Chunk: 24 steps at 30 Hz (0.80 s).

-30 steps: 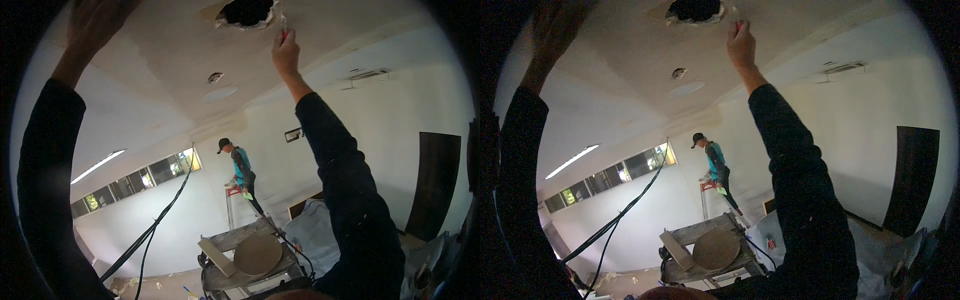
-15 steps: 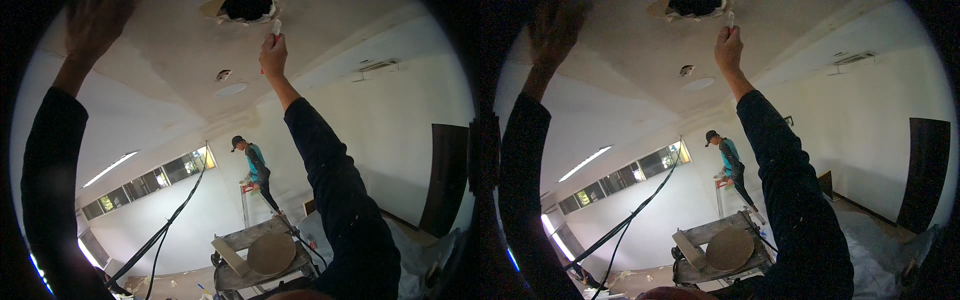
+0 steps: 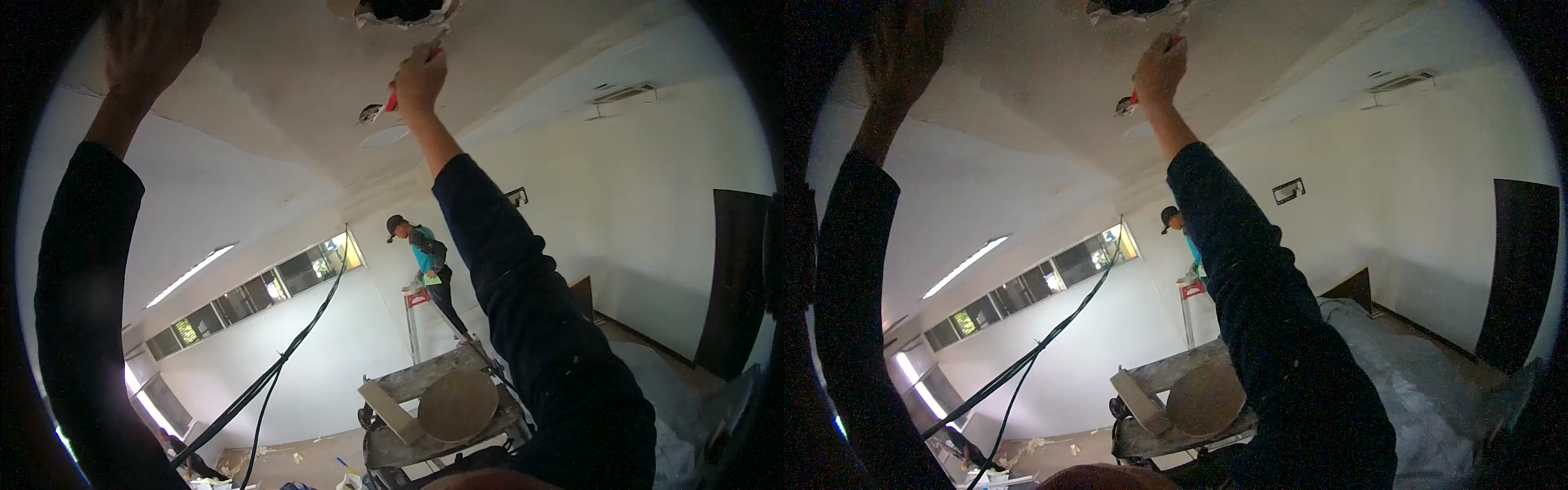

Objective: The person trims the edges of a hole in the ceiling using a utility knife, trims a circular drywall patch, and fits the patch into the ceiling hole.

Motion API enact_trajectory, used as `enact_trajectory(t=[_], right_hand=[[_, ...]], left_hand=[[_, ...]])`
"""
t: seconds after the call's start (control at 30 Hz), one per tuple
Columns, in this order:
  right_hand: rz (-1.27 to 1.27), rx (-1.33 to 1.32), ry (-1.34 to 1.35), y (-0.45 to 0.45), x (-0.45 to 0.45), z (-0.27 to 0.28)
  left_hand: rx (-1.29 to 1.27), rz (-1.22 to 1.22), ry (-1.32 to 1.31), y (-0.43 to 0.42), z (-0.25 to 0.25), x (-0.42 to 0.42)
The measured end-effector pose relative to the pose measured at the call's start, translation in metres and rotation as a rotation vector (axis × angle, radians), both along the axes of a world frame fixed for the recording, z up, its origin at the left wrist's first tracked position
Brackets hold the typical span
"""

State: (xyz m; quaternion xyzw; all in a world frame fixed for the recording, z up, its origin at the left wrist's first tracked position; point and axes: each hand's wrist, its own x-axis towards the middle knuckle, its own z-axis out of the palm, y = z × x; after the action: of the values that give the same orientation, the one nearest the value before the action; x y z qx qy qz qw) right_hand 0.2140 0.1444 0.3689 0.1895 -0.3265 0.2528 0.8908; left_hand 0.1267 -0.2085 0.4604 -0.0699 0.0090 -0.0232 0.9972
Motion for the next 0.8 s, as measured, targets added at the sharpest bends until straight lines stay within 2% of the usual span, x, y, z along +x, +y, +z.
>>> enact_trajectory(t=[0.07,0.1,0.17,0.27,0.37,0.5,0.57,0.6,0.77,0.8], right_hand=[[-0.001,-0.019,-0.049,-0.002,-0.011,-0.004],[-0.001,-0.008,-0.045,0.000,-0.011,-0.001],[0.445,0.162,-0.140,-0.020,-0.005,-0.018],[0.611,0.181,-0.105,-0.035,-0.009,-0.012],[0.763,0.145,-0.022,-0.064,-0.028,-0.005],[0.855,0.147,-0.070,-0.089,-0.027,-0.006],[0.931,0.109,-0.081,-0.098,-0.025,-0.005],[1.009,0.080,-0.081,-0.104,-0.023,-0.003],[1.004,0.082,-0.043,-0.134,-0.027,-0.007],[1.085,0.080,-0.055,-0.137,-0.025,-0.006]], left_hand=[[-0.098,-0.035,-0.159,0.001,-0.013,0.005],[-0.087,-0.035,-0.155,0.003,-0.017,0.009],[-0.267,-0.078,-0.056,0.012,-0.030,0.013],[-0.346,-0.114,-0.029,0.010,-0.029,0.016],[-0.292,-0.143,-0.115,0.012,-0.025,0.014],[-0.338,-0.138,-0.086,0.009,-0.025,0.011],[-0.334,-0.128,-0.206,0.008,-0.028,0.010],[-0.336,-0.134,-0.207,0.009,-0.028,0.012],[-0.211,-0.096,-0.140,0.010,-0.011,0.008],[-0.183,-0.078,-0.124,0.012,-0.008,0.004]])
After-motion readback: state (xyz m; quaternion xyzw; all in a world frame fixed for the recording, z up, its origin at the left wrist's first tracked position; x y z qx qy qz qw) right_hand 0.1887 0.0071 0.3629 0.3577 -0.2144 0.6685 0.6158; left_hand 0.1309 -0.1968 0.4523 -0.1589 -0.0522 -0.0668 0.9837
